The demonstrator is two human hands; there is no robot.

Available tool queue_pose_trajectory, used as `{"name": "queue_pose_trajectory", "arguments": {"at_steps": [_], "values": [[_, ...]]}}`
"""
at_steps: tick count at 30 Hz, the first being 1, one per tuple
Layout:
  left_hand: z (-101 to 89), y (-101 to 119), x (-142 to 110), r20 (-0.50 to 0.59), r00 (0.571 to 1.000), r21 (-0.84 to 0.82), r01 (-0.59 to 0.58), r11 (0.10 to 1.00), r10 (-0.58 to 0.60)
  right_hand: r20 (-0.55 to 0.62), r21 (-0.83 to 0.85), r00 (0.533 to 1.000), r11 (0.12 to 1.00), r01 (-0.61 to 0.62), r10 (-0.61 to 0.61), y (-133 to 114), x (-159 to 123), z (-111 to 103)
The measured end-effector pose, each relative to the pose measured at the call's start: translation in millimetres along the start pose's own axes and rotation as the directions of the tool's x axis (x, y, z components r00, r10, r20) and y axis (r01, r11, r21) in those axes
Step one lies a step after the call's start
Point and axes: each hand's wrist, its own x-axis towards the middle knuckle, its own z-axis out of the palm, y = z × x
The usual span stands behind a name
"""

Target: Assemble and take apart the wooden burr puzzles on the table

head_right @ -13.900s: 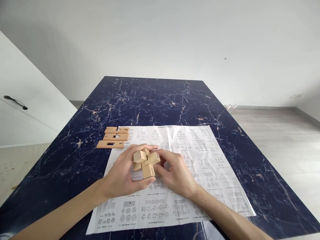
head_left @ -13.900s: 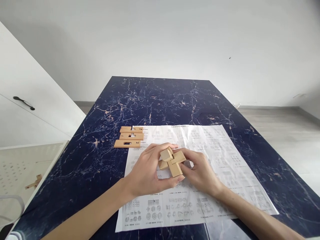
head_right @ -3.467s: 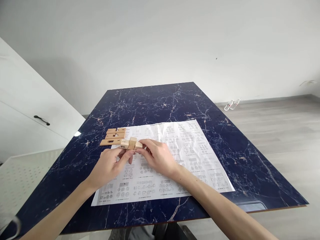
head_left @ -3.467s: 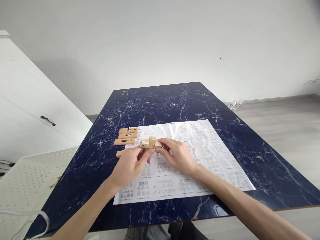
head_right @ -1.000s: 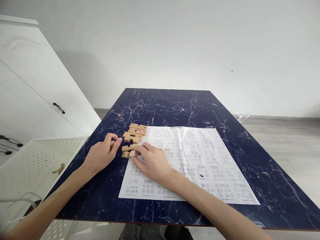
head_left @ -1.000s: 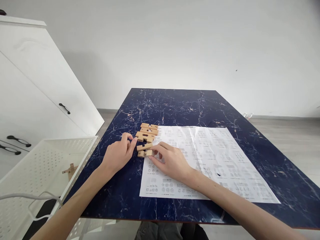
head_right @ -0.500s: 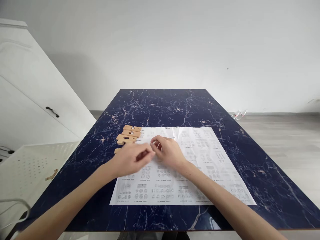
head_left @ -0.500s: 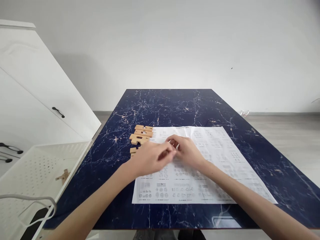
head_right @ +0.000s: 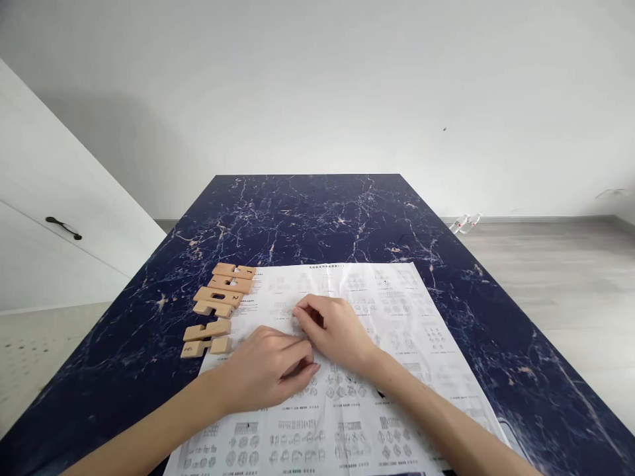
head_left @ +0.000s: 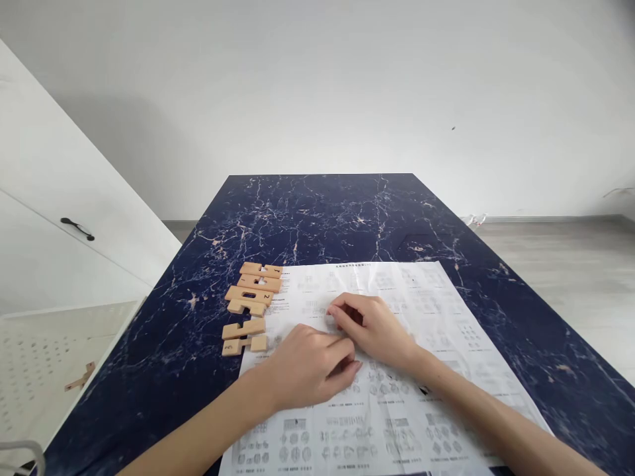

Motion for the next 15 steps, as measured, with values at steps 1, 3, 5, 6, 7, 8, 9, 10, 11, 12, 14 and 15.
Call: {"name": "queue_pose_trajectory", "arguments": {"at_steps": [1, 3, 5, 6, 7, 8, 9, 10, 11, 12, 14, 15], "values": [[-0.4, 0.6, 0.3, -0.006, 1.0, 0.002, 0.0, 1.0, 0.0, 0.002, 0.0, 1.0, 1.0, 0.007, -0.007, 0.1, -0.3, -0.4], [-0.5, 1.2, 0.6, -0.013, 1.0, 0.008, -0.004, 1.0, 0.004, 0.006, 0.003, 1.0, 1.0, 0.02, -0.02, -0.2, -1.2, -0.9], [0.3, 0.7, 0.3, -0.016, 1.0, 0.009, -0.014, 1.0, 0.014, 0.016, 0.008, 1.0, 1.0, 0.023, -0.024, -1.6, -2.8, -1.0], [0.9, 0.3, -0.1, -0.02, 1.0, 0.009, -0.02, 1.0, 0.02, 0.02, 0.007, 0.999, 1.0, 0.026, -0.026, -2.5, -3.8, -0.9], [1.4, -0.2, -0.6, -0.026, 0.999, 0.01, -0.027, 1.0, 0.027, 0.023, 0.001, 0.999, 1.0, 0.031, -0.031, -3.5, -4.8, -0.6], [1.9, -0.7, -1.1, -0.034, 0.999, 0.014, -0.034, 0.999, 0.035, 0.018, -0.006, 0.999, 0.999, 0.037, -0.037, -4.4, -5.9, -0.3], [2.2, -1.2, -1.5, -0.041, 0.998, 0.019, -0.04, 0.999, 0.041, 0.003, -0.009, 0.999, 0.999, 0.043, -0.043, -5.0, -6.8, 0.0], [2.4, -1.4, -1.7, -0.046, 0.998, 0.023, -0.045, 0.999, 0.046, -0.019, -0.008, 0.999, 0.999, 0.048, -0.049, -5.3, -7.7, 0.4], [2.4, -1.6, -1.8, -0.047, 0.998, 0.026, -0.049, 0.998, 0.05, -0.046, -0.005, 0.998, 0.999, 0.052, -0.052, -5.2, -8.3, 0.7], [2.3, -1.6, -1.7, -0.047, 0.998, 0.029, -0.05, 0.998, 0.051, -0.072, 0.001, 0.996, 0.999, 0.054, -0.054, -4.8, -8.8, 0.9], [2.0, -1.1, -1.2, -0.038, 0.998, 0.032, -0.049, 0.998, 0.05, -0.101, 0.016, 0.994, 0.999, 0.051, -0.049, -3.1, -9.2, 0.9], [1.7, -0.7, -1.0, -0.034, 0.998, 0.034, -0.047, 0.998, 0.048, -0.102, 0.03, 0.994, 0.999, 0.042, -0.039, -2.1, -9.1, 0.7]]}}
